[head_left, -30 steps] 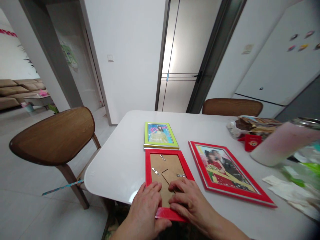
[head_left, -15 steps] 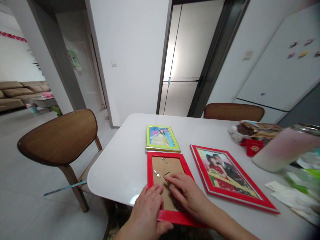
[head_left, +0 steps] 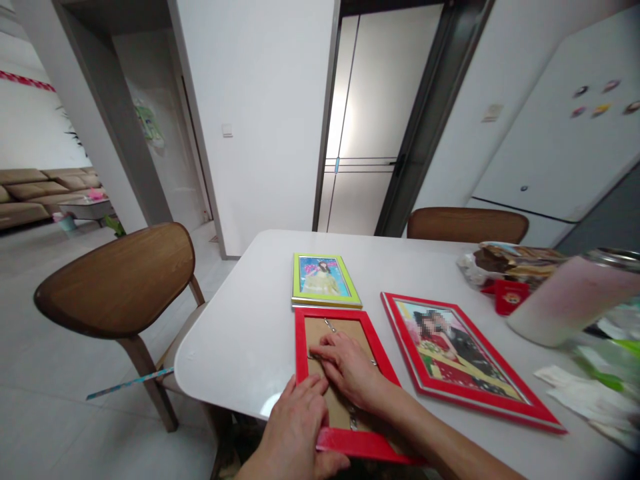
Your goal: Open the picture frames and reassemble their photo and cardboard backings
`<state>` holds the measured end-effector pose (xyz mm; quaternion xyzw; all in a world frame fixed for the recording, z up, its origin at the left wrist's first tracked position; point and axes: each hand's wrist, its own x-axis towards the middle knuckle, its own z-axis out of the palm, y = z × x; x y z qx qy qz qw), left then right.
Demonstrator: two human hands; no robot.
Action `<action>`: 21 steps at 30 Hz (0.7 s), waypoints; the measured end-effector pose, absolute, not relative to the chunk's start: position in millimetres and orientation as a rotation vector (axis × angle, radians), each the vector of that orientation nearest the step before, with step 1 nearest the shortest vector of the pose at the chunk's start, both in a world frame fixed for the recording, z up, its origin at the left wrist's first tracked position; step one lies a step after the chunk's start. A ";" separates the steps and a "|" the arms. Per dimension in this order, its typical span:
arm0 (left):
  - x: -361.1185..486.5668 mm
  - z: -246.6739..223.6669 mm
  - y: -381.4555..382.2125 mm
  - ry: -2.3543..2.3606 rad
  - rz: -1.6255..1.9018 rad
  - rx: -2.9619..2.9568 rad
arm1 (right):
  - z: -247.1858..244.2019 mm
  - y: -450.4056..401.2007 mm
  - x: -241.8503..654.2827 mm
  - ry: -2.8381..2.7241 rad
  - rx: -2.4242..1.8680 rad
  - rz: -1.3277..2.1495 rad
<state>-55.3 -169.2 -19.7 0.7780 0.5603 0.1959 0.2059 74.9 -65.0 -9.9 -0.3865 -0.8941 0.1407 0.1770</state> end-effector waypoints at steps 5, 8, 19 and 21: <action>-56.1 -19.7 -168.6 1.572 0.527 2.159 | -17.2 -25.1 74.8 -2.272 -1.449 0.317; -54.2 -16.5 -169.2 1.577 0.514 2.151 | -23.1 -8.7 71.0 -2.194 -1.574 0.300; -63.8 -63.3 -164.1 1.423 0.837 2.485 | -3.1 -18.6 99.4 -2.002 -1.415 0.437; -67.3 -62.6 -166.3 1.403 0.997 2.422 | 1.3 -29.4 123.4 -1.784 -1.411 0.568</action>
